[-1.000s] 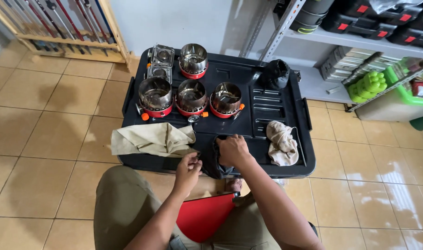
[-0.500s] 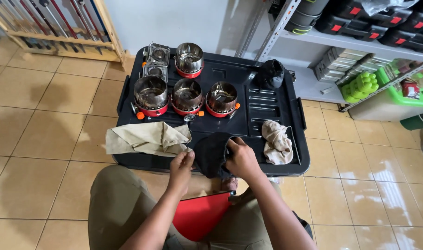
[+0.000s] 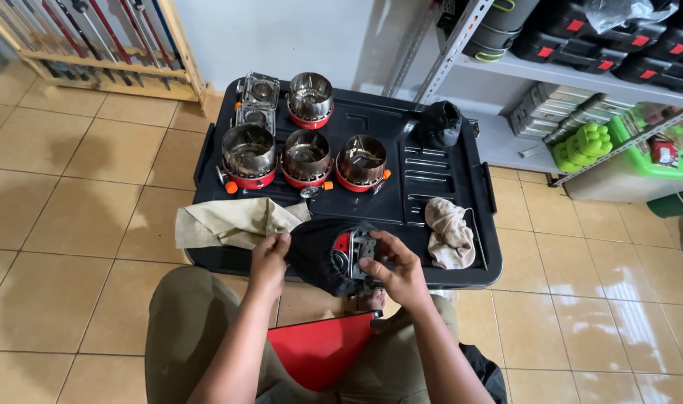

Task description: Assembling and adjusting portable camping stoves using a multi-tool

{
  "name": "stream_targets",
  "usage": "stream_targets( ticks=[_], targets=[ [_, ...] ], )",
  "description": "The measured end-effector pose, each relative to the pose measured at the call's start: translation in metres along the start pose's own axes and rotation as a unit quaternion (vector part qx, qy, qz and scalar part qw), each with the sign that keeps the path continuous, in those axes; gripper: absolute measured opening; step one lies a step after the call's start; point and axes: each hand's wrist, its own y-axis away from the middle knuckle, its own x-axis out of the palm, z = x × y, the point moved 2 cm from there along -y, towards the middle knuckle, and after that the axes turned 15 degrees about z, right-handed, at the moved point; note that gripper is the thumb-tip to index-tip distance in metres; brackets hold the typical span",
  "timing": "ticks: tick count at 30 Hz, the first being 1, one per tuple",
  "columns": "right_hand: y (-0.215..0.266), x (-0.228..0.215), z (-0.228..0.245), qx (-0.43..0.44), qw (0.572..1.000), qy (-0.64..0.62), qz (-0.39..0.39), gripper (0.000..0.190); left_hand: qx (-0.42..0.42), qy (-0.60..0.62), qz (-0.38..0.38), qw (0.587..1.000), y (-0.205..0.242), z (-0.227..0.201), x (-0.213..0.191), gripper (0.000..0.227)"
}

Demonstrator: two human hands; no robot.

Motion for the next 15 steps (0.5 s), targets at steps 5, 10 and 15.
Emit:
stream_targets(
  ticks=[5,10,15],
  targets=[
    [0.004,0.012,-0.009,0.007,0.994,-0.112,-0.020,0.055,-0.027,0.157,0.018,0.987,0.001,-0.001,0.004,0.022],
    [0.006,0.021,0.000,0.004,0.980,-0.198,-0.027,0.049,-0.036,0.209,0.025,0.977,-0.009,0.047,0.007,0.025],
    [0.014,0.030,-0.005,-0.003,0.966,-0.248,-0.078,0.046,-0.028,0.176,0.043,0.983,-0.036,0.111,0.003,0.018]
  ],
)
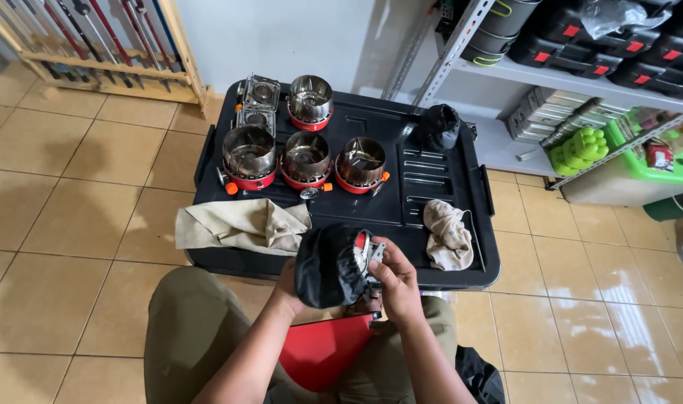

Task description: Assembling and adjusting portable camping stoves using a multi-tool

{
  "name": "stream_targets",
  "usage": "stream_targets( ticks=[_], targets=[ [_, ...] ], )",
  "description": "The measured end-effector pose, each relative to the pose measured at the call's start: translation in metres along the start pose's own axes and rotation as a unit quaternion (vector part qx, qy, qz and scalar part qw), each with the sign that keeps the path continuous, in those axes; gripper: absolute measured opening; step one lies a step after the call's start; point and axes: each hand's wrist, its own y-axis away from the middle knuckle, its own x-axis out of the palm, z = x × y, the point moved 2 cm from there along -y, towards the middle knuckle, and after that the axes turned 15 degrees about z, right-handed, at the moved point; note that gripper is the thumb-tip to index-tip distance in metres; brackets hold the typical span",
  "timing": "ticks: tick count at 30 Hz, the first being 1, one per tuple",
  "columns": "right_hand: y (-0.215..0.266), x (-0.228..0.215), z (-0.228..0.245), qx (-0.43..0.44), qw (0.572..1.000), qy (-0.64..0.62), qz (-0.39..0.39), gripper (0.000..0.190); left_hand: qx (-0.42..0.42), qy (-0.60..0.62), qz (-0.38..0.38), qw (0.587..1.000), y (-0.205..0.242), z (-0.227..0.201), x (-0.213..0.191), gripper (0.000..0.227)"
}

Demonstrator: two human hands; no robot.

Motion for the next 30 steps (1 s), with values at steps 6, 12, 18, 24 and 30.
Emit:
stream_targets(
  ticks=[6,12,18,24,30],
  targets=[
    [0.002,0.012,0.044,-0.041,0.987,0.114,-0.103,0.053,0.088,-0.069,-0.059,0.992,0.012,-0.055,0.001,0.015],
    [-0.007,-0.025,0.039,-0.028,0.913,0.383,-0.139,0.060,0.058,-0.100,-0.127,0.985,0.038,-0.109,0.029,0.016],
    [-0.026,-0.059,0.029,0.068,0.855,0.482,-0.180,0.062,0.023,0.210,-0.044,0.976,-0.015,-0.073,-0.042,0.026],
    [-0.063,-0.096,-0.004,0.204,0.790,0.562,-0.137,0.062,0.022,0.135,0.001,0.991,-0.005,-0.067,-0.014,0.021],
    [-0.083,-0.113,-0.035,0.289,0.718,0.625,-0.105,0.065,0.025,0.047,0.041,0.998,0.021,-0.052,0.003,0.015]
  ],
)
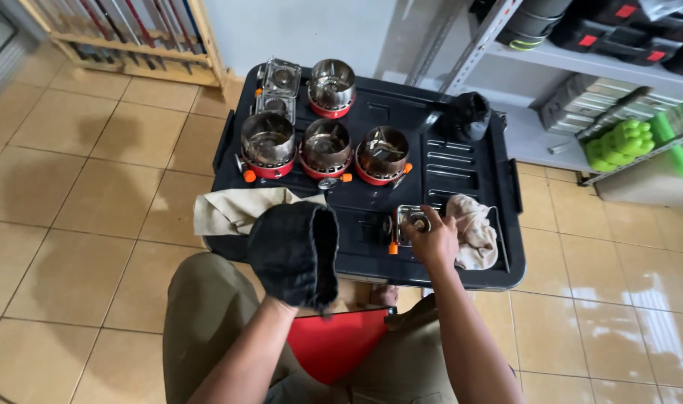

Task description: Assembling and adjusting portable camping stoves using a multi-tool

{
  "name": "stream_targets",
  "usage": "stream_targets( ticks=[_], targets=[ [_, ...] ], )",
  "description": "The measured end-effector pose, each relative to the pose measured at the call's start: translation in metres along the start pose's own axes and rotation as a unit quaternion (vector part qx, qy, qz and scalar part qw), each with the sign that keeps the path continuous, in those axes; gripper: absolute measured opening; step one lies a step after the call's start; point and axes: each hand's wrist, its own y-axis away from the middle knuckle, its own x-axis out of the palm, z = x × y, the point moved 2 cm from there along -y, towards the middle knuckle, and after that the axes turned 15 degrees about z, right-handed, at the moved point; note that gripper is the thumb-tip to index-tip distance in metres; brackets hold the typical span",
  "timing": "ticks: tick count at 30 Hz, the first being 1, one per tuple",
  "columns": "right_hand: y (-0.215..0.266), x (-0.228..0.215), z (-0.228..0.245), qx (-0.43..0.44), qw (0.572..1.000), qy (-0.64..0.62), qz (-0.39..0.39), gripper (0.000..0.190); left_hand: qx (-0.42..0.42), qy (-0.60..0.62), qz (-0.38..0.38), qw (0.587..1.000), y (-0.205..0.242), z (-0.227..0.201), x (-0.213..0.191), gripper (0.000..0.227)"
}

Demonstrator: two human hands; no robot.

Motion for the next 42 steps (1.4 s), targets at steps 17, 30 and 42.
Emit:
stream_targets(
  ticks=[17,30,42],
  targets=[
    [0.118,-0.024,0.004,-0.306,0.925,-0.202,-0.099,0.037,-0.101,-0.223,0.221,0.944,0.023,0.021,0.048,0.008],
    [0.197,-0.016,-0.214,0.209,0.837,-0.483,-0.146,0.028,-0.163,-0.505,0.282,0.800,0.091,0.042,0.125,0.031],
    [0.249,0.139,-0.512,0.389,0.621,-0.620,-0.280,0.048,-0.415,-0.748,0.286,0.432,0.076,0.044,0.076,0.062]
  ],
)
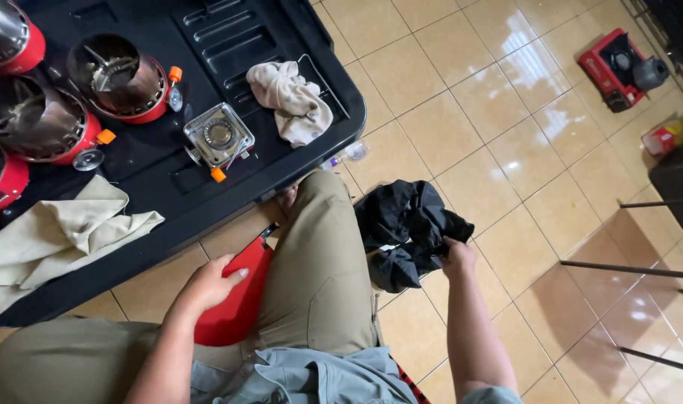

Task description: Assembling and adjusting portable camping stoves using a multi-tool

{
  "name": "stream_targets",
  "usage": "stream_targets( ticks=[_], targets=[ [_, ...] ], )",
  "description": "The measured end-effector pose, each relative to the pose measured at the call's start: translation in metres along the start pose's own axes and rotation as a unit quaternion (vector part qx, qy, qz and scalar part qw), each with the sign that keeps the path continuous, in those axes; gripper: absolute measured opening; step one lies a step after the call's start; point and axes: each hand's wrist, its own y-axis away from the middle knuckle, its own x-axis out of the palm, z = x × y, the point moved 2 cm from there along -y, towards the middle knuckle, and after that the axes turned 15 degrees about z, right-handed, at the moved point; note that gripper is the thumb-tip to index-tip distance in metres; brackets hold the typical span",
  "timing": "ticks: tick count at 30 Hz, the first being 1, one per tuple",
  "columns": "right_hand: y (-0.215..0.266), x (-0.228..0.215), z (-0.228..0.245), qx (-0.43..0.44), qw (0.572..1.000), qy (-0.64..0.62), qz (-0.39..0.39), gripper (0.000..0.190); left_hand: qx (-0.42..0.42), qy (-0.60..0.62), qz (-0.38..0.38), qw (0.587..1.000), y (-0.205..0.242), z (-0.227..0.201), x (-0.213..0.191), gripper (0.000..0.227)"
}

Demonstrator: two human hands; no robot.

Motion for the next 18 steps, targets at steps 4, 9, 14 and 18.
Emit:
stream_targets(
  ticks=[4,9,14,18],
  targets=[
    [-0.004,0.003,-0.027,0.002,0.998,0.066,-0.004,0.071,0.036,0.079,-0.030,0.996,0.038,-0.012,-0.011,0.056],
    [0.065,0.072,0.018,-0.107,0.962,0.249,0.028,0.076,0.131,0.215,-0.233,0.939,0.028,0.028,-0.032,0.050],
    [0.136,0.196,0.093,-0.324,0.885,0.281,0.182,0.036,0.232,0.298,-0.245,0.893,0.048,0.034,-0.029,0.062],
    [0.235,0.317,0.131,-0.364,0.811,0.307,0.340,0.036,0.243,0.378,-0.276,0.850,0.042,0.042,-0.014,0.041]
  ],
)
